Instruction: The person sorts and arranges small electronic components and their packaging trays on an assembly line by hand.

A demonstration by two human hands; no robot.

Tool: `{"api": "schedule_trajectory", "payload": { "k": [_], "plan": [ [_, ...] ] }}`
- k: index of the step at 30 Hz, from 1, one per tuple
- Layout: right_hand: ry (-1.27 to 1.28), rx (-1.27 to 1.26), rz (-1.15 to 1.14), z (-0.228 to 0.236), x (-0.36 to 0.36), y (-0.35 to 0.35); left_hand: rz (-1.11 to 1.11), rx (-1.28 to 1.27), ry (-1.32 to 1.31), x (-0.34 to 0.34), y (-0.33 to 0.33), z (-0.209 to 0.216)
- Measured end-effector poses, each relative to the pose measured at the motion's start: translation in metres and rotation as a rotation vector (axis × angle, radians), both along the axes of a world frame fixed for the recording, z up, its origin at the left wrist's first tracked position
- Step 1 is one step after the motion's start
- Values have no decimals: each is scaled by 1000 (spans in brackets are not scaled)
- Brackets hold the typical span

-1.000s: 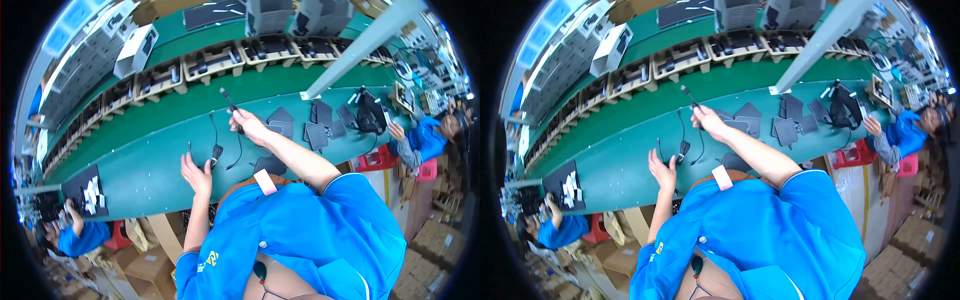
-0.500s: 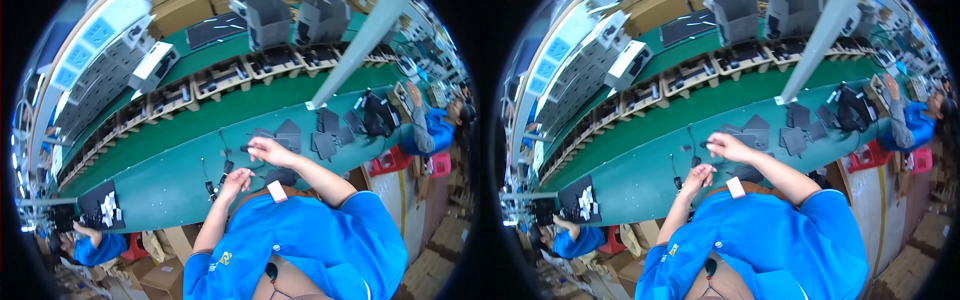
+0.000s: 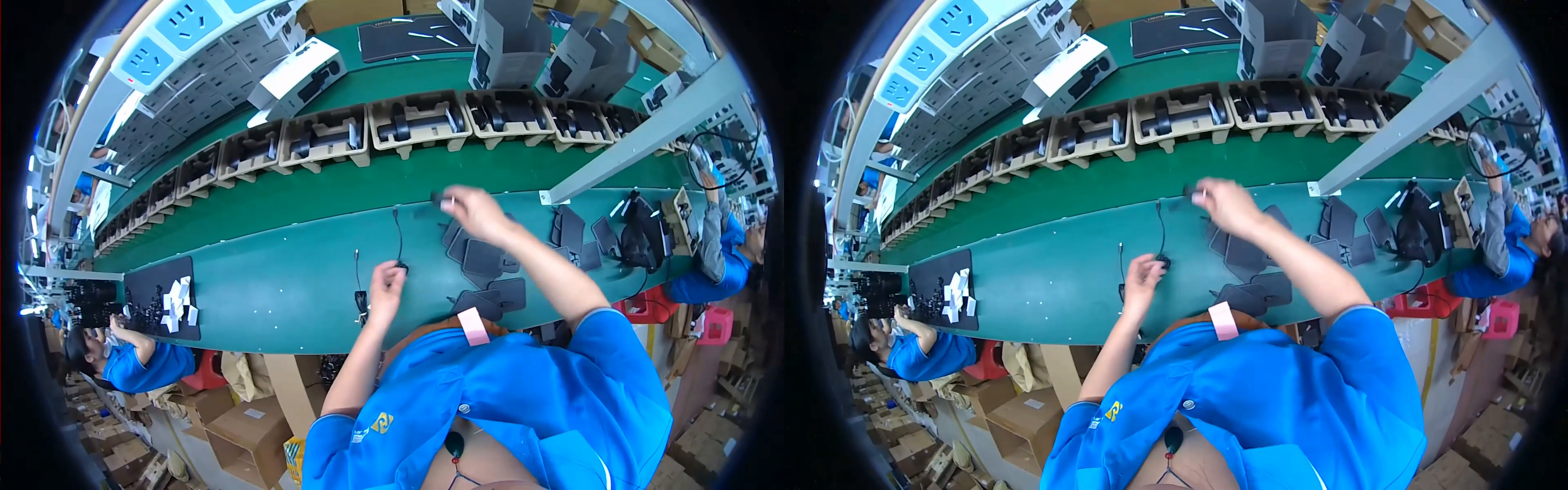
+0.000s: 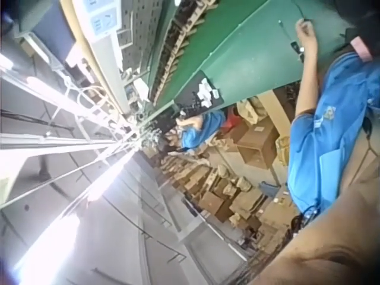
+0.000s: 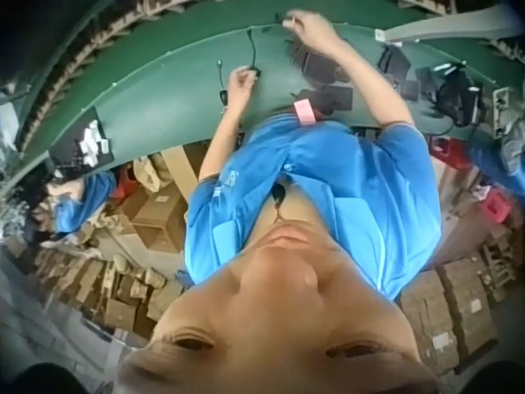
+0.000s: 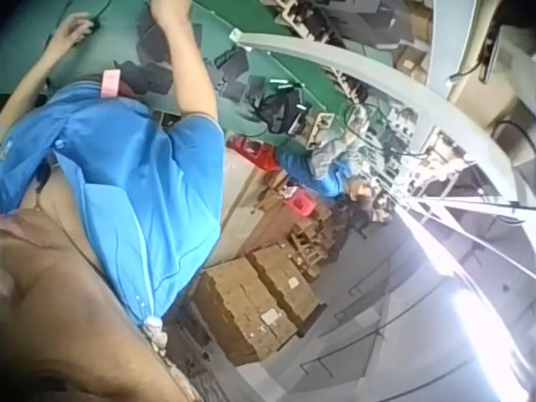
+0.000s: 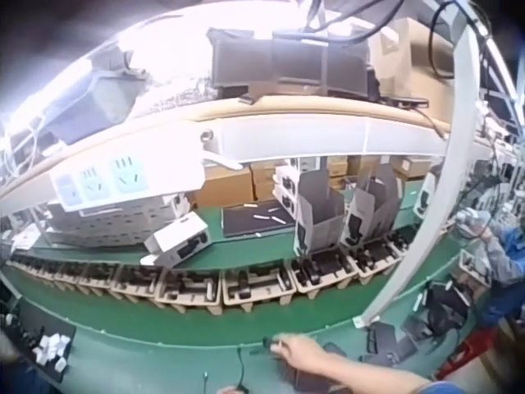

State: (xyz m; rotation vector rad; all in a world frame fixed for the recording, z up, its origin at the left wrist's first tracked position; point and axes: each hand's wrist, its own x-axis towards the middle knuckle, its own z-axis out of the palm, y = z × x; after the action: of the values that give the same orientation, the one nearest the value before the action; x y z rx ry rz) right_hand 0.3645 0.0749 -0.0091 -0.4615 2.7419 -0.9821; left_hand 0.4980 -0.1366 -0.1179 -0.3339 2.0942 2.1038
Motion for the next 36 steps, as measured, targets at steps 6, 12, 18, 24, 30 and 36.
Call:
{"api": "schedule_trajectory", "payload": {
  "k": [6,12,18,24,30,36],
  "plan": [
    [223,183,-324,-3,-145,9,165,-16,-93,20,-39,-30],
    [352,456,-376,-1,-227,1,257,-56,-129,38,-64,-56],
    [244,485,-250,20,-231,-2,327,-8,-137,39,-73,-64],
    [326,239,-158,-13,-211,-41,292,-129,-164,28,-74,-71],
    [743,518,2,-44,-225,-85,340,-75,-108,30,-80,-74],
    [946,907,21,-72,-233,-142,380,-23,-196,33,-91,-72]
  ]
}}
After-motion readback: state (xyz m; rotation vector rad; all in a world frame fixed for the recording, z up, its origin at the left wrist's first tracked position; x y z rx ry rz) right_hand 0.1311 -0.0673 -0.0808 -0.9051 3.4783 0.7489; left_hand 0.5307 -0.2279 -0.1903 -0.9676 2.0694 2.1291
